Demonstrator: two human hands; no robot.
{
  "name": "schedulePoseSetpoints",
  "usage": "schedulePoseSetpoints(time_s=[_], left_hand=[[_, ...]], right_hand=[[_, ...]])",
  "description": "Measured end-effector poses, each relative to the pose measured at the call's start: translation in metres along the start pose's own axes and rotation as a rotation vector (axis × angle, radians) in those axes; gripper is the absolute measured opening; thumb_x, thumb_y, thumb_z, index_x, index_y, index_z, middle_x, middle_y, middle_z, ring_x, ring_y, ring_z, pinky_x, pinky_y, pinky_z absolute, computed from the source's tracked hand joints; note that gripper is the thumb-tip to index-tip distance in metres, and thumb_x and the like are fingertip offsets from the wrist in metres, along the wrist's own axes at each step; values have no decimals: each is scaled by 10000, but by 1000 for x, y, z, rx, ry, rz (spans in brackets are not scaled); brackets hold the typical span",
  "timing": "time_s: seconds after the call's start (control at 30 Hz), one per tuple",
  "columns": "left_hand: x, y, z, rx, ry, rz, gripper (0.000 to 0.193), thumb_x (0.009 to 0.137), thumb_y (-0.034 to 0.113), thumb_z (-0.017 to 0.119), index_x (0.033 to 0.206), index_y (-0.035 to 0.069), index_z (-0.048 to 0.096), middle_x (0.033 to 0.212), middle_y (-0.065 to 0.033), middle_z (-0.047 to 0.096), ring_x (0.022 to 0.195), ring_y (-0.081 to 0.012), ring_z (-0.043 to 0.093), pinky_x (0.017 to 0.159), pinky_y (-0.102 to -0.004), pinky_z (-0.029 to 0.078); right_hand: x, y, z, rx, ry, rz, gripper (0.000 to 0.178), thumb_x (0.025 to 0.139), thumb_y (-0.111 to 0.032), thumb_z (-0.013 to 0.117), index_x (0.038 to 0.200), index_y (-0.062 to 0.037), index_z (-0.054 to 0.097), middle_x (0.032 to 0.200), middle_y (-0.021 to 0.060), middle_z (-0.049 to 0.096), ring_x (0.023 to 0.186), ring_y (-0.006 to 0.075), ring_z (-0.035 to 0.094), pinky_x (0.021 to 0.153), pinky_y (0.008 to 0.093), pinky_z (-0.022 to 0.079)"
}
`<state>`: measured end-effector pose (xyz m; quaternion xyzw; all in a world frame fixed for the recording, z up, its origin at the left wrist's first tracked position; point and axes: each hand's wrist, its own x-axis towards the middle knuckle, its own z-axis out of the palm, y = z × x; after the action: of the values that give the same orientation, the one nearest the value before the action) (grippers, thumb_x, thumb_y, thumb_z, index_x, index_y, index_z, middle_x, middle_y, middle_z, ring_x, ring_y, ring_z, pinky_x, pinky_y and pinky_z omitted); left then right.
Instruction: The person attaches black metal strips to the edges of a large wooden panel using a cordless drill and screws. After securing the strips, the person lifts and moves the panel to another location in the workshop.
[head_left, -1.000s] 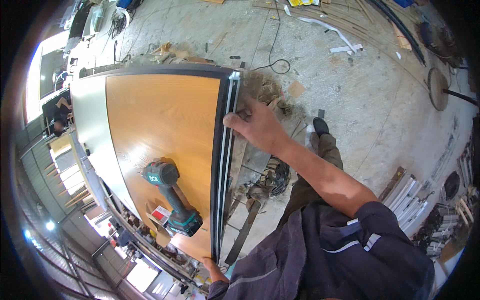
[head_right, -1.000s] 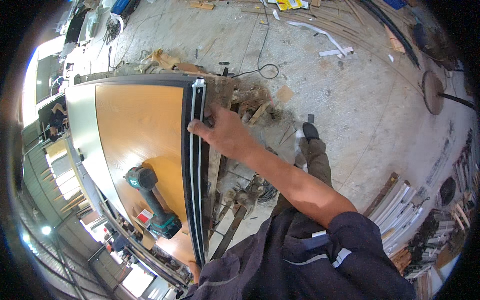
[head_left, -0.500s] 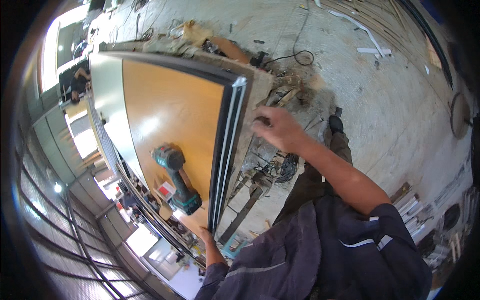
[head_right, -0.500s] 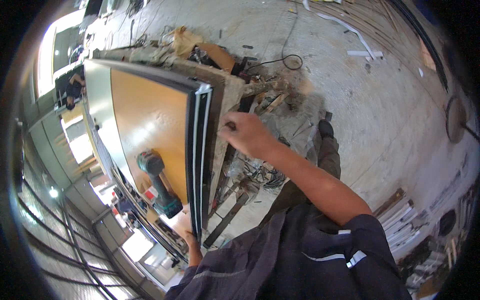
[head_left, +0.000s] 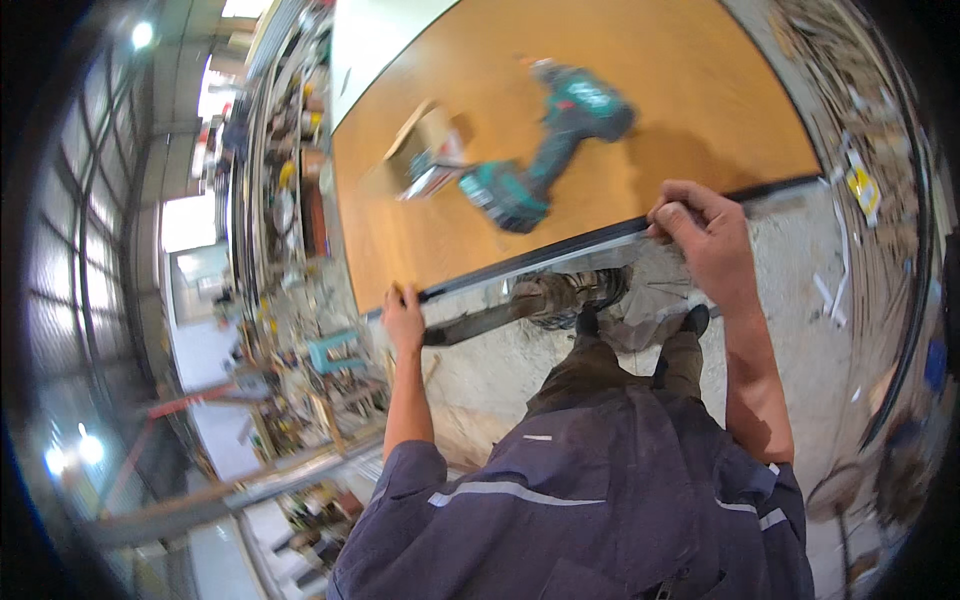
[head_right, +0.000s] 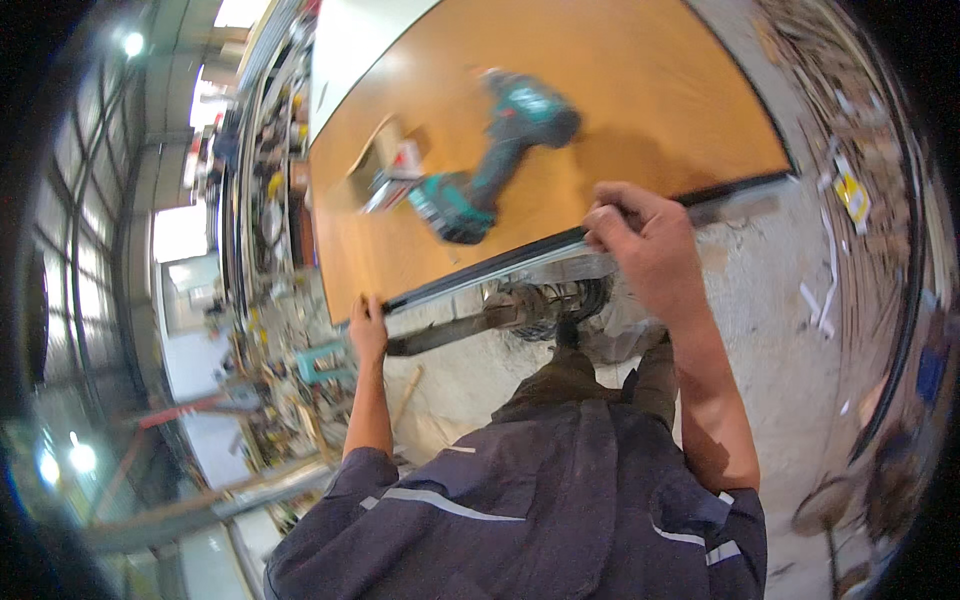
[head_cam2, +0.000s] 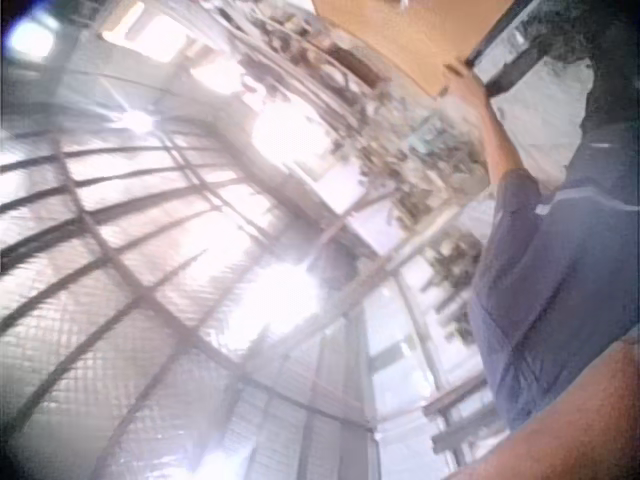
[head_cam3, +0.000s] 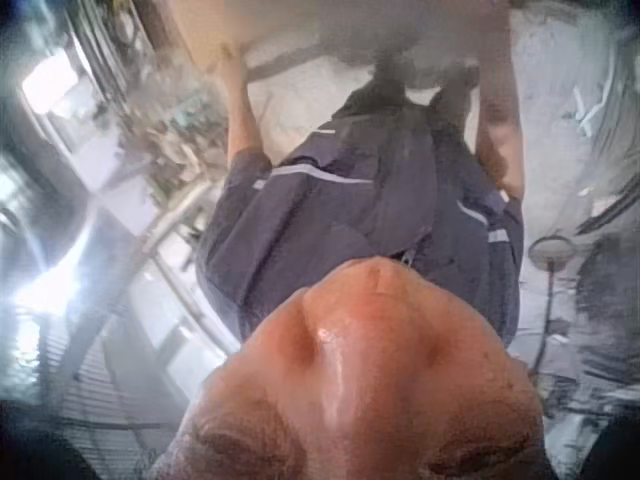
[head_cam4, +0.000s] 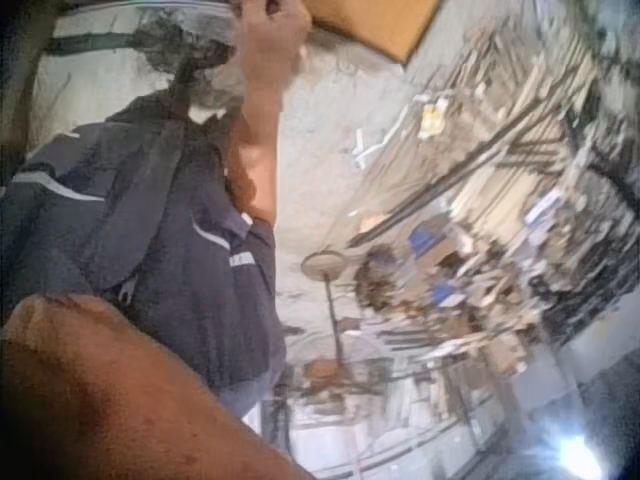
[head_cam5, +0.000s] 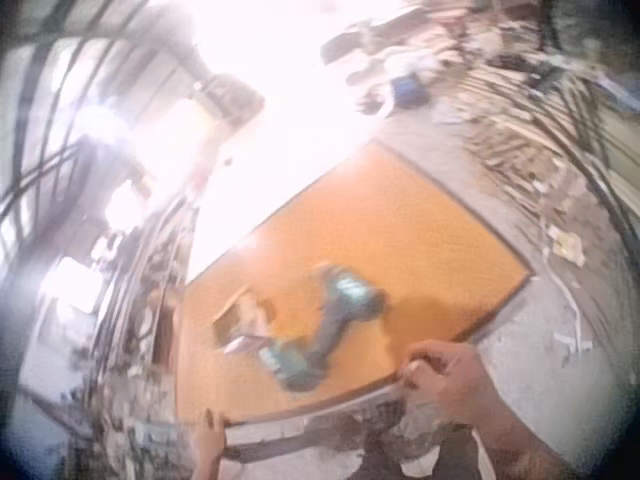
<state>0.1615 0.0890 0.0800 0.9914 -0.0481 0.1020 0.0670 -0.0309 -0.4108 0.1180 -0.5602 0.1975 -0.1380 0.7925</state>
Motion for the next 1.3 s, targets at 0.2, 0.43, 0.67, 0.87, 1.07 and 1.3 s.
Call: schedulePoseSetpoints(time_s=[0.2,0.43,0.67,0.87,1.07,1.3], left_hand=[[-30,-22,-27,-305,99,157,384,919,251,682,1205,-4,655,1274,-239,621,1207,-389,565,1068,-444,394],[-52,-126,-27,-951,172,-286,330,999,200,558,1239,-15,627,1269,-166,643,1186,-285,595,1021,-381,445],[7,-251,0,-1698,20,-524,758,1057,563,249,1481,-54,374,1512,-186,430,1411,-290,391,1172,-402,274],[35,-252,-10,-1571,-196,-313,813,1044,604,217,1481,-64,371,1532,-198,403,1451,-271,319,1189,-357,200],[34,-251,19,-1796,-131,-432,820,1040,609,223,1501,-59,333,1552,-173,368,1456,-254,311,1202,-344,178],[26,-266,23,-1857,-226,-421,822,1040,605,225,1466,-80,383,1506,-182,433,1430,-249,351,1192,-338,202]], right_hand=[[55,26,92,-301,136,33,343,980,-282,599,1118,30,626,959,74,675,814,108,632,683,277,519],[104,57,123,-223,383,185,466,960,-341,652,1248,21,596,1108,106,669,876,216,685,742,361,570],[115,40,132,-319,376,277,452,948,-338,656,1279,-40,580,1157,99,682,959,268,709,772,415,614],[135,39,80,-328,365,319,449,992,-378,548,1291,-44,572,1230,108,667,1090,286,663,923,454,563],[151,46,51,-158,306,342,454,999,-378,479,1303,-56,580,1240,117,667,1094,299,656,972,451,528],[140,57,90,-195,361,335,490,989,-413,488,1331,-70,567,1281,124,645,1145,305,627,987,443,517]])
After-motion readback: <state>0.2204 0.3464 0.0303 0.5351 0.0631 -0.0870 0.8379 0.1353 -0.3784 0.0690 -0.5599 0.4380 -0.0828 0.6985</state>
